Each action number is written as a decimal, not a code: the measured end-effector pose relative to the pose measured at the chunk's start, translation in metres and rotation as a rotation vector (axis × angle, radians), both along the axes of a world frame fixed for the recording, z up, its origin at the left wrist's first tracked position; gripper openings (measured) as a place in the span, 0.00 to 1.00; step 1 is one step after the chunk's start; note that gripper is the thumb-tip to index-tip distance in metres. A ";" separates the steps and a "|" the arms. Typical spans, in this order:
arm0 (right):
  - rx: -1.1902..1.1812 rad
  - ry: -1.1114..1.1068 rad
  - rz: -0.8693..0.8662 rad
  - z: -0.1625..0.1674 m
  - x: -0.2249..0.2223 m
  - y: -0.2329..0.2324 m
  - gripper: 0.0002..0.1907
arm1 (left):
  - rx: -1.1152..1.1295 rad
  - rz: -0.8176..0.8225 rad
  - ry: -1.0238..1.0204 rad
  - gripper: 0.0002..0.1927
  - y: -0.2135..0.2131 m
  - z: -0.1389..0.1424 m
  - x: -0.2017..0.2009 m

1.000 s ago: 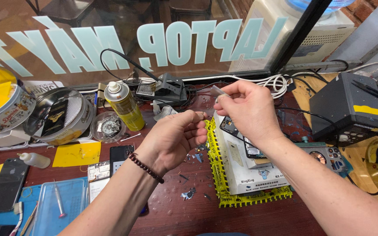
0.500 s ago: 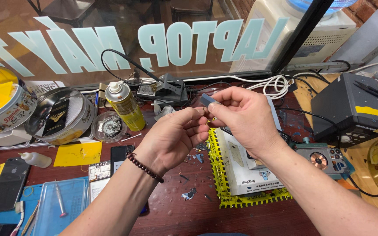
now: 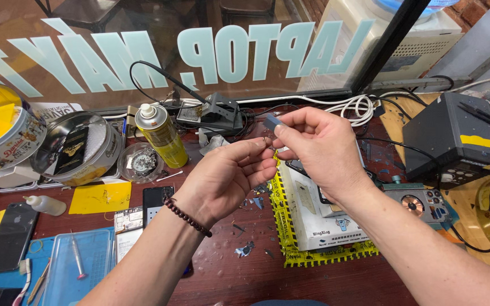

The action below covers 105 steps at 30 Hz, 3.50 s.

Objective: The person applies adhesive tape to a small component and installs it into a disassembled smartphone. They then reassemble the phone, press the edges to secure the casing, and inspect the device. The person repeats the adhesive application on another small component.

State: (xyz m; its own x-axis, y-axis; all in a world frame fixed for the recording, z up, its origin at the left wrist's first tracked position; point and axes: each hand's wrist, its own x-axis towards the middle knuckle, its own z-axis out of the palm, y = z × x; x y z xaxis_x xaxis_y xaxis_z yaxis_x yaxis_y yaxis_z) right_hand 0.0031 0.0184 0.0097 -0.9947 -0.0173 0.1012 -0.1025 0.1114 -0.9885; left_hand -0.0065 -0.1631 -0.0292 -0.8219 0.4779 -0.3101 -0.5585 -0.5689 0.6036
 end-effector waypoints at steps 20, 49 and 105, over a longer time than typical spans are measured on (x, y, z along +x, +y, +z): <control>0.038 0.072 0.076 -0.006 0.005 -0.002 0.07 | -0.022 0.065 -0.046 0.06 0.004 -0.003 0.001; 0.082 0.115 0.024 -0.008 0.004 -0.005 0.08 | -0.087 0.111 -0.095 0.06 0.005 0.005 -0.003; 0.357 0.440 0.033 -0.008 0.019 -0.008 0.07 | -0.071 0.140 -0.099 0.06 0.003 -0.004 -0.002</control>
